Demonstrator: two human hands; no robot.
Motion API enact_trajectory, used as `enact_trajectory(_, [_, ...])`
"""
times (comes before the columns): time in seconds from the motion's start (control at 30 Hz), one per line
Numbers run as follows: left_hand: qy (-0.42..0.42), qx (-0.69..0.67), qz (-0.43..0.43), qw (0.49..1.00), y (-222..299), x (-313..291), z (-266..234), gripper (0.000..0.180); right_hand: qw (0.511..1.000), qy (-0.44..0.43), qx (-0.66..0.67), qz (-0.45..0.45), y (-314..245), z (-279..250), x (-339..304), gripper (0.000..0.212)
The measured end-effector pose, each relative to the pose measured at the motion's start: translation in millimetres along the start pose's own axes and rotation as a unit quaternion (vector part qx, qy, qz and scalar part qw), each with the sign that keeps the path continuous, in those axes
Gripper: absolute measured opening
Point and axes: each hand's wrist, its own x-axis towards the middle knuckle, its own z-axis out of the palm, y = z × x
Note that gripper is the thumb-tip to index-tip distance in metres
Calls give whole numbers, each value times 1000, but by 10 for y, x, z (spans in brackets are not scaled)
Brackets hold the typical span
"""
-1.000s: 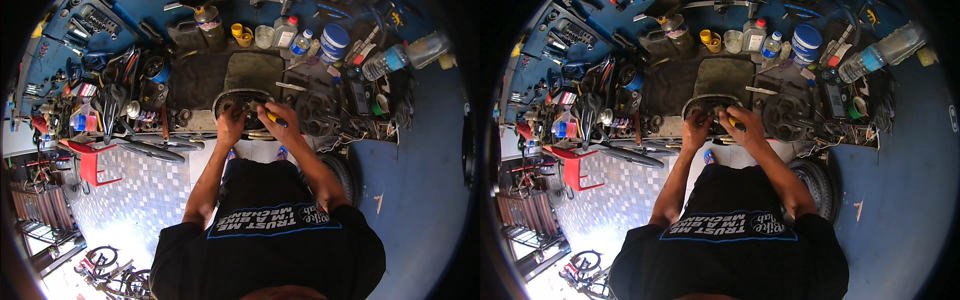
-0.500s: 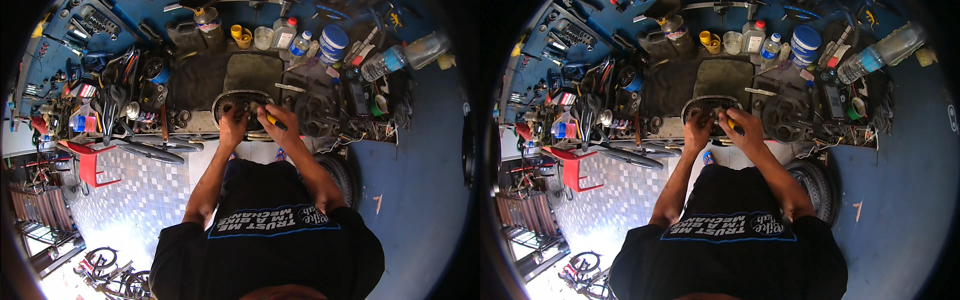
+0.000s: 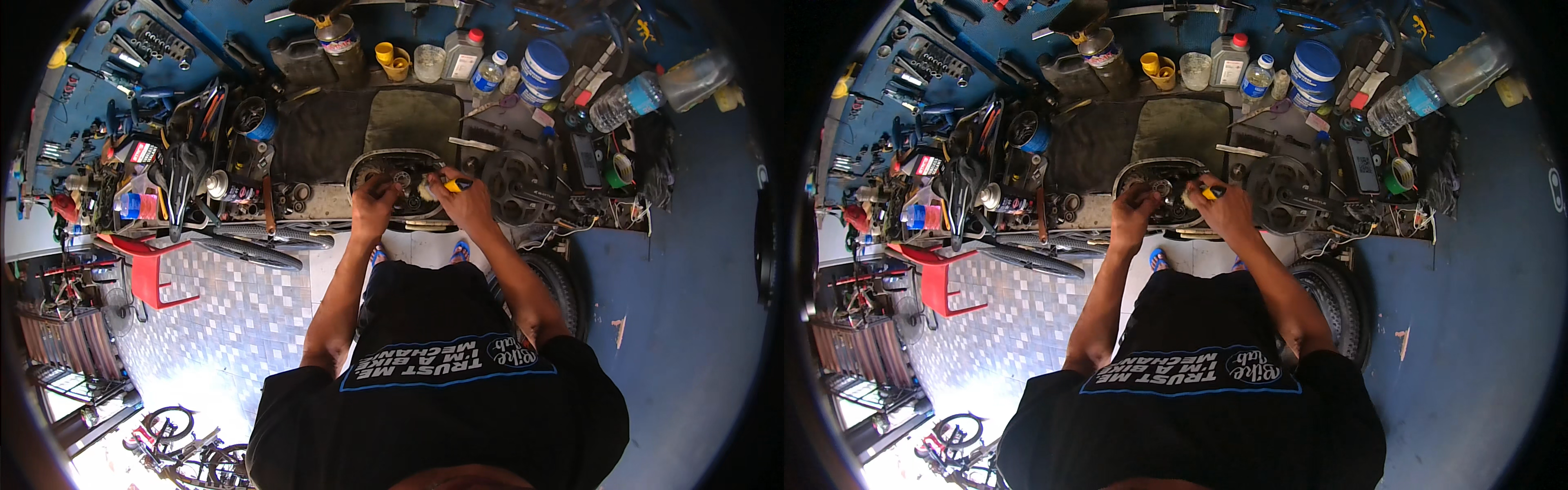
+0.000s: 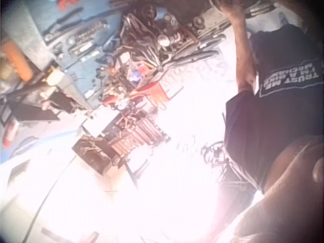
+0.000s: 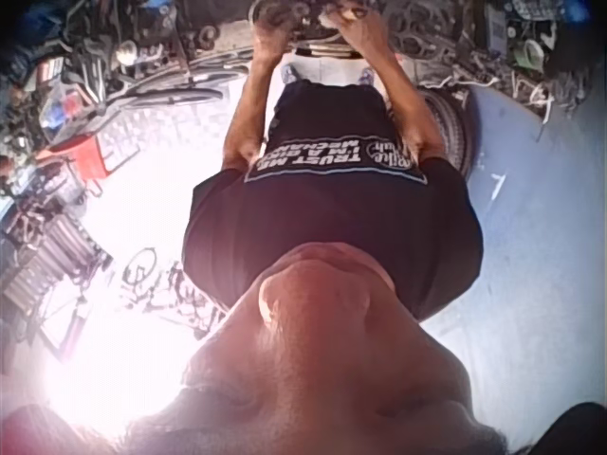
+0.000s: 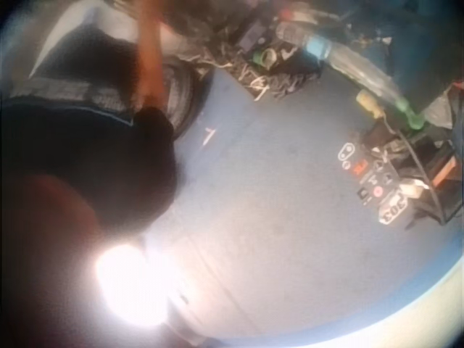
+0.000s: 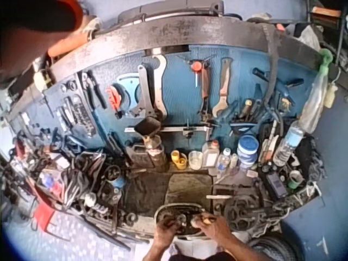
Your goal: The person cleans a bicycle hub with a brush and solvent, then retrieves a tire pressure gauge and a small metal part from a wall-mounted tool rack. The person continues to clean the hub and handles the metal part near the workbench.
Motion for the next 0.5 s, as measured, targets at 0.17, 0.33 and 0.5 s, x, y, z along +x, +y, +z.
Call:
enact_trajectory(0.17, [-5, -102, 10, 995, -54, 3, 26, 31, 979, -49, 185, -67, 164, 96, -91, 26])
enact_trajectory(0.33, [4, -108, -8, 994, -44, -11, 49, 30, 989, -90, 103, -53, 197, -45, -27, 32])
enact_trajectory(0.5, [-9, 22, 30, 999, -142, 95, 10, 26, 962, -60, 258, -69, -97, -155, 22, 29])
